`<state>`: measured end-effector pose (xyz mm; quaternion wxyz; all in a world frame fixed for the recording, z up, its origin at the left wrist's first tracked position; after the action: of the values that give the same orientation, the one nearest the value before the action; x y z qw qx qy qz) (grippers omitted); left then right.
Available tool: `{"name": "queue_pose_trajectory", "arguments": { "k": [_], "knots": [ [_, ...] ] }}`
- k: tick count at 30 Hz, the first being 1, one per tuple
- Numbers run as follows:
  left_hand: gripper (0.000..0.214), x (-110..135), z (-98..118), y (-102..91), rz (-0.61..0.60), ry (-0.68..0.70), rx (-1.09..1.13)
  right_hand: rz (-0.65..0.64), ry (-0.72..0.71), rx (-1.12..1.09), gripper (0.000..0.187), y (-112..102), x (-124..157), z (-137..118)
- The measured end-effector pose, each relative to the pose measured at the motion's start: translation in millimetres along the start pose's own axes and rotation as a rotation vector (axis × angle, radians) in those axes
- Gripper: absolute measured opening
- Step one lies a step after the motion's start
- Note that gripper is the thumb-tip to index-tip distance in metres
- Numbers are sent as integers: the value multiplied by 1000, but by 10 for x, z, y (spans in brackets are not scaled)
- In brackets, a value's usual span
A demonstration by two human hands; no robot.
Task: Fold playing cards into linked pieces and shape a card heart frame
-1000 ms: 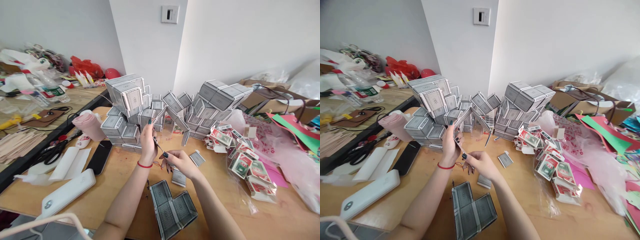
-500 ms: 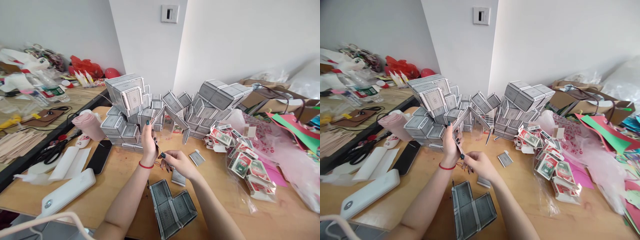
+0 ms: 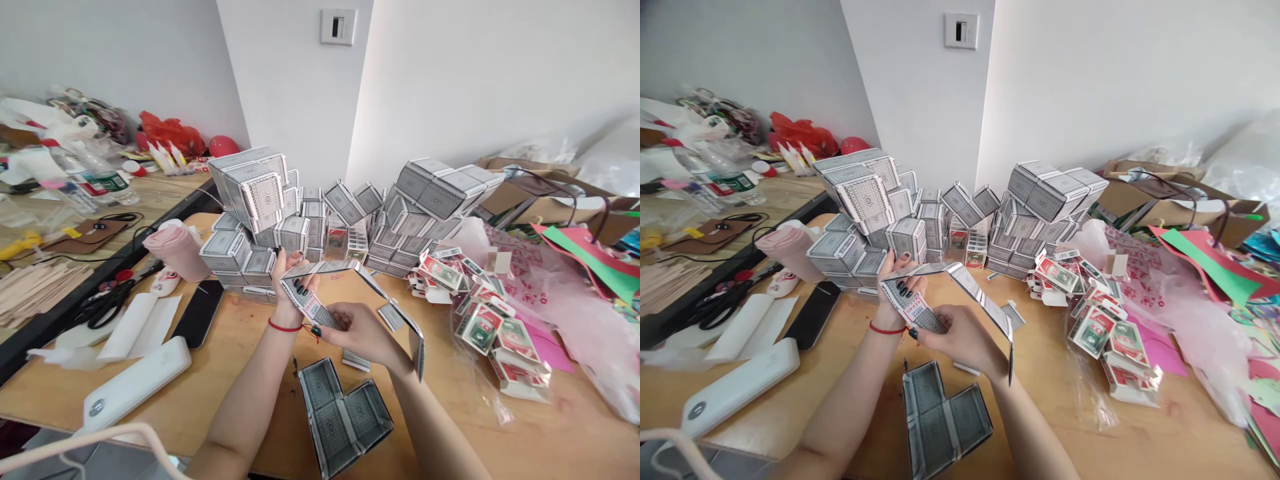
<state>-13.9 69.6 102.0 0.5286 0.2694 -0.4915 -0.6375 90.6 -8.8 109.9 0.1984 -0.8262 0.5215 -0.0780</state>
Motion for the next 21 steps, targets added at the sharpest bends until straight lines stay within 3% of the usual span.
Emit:
{"name": "queue_pose_trajectory", "arguments": {
  "k": [9,21],
  "knots": [
    [48,11,-11,12,-59,-23,69,84,-65,-44,18,55,-23,-109],
    [45,30,-144,34,40,-44,5,125,-58,-48,17,49,-15,-59]
  ]
}}
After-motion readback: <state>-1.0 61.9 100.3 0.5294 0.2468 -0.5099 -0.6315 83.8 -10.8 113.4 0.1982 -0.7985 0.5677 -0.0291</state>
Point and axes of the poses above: each hand's wrist, its own x-axis away from the middle knuckle, its own y-axis out of the palm, z = x × y, the point moved 6 cm from there along -x, towards the middle knuckle, and after that the axes turned 10 degrees about -y, right-handed, at the moved point
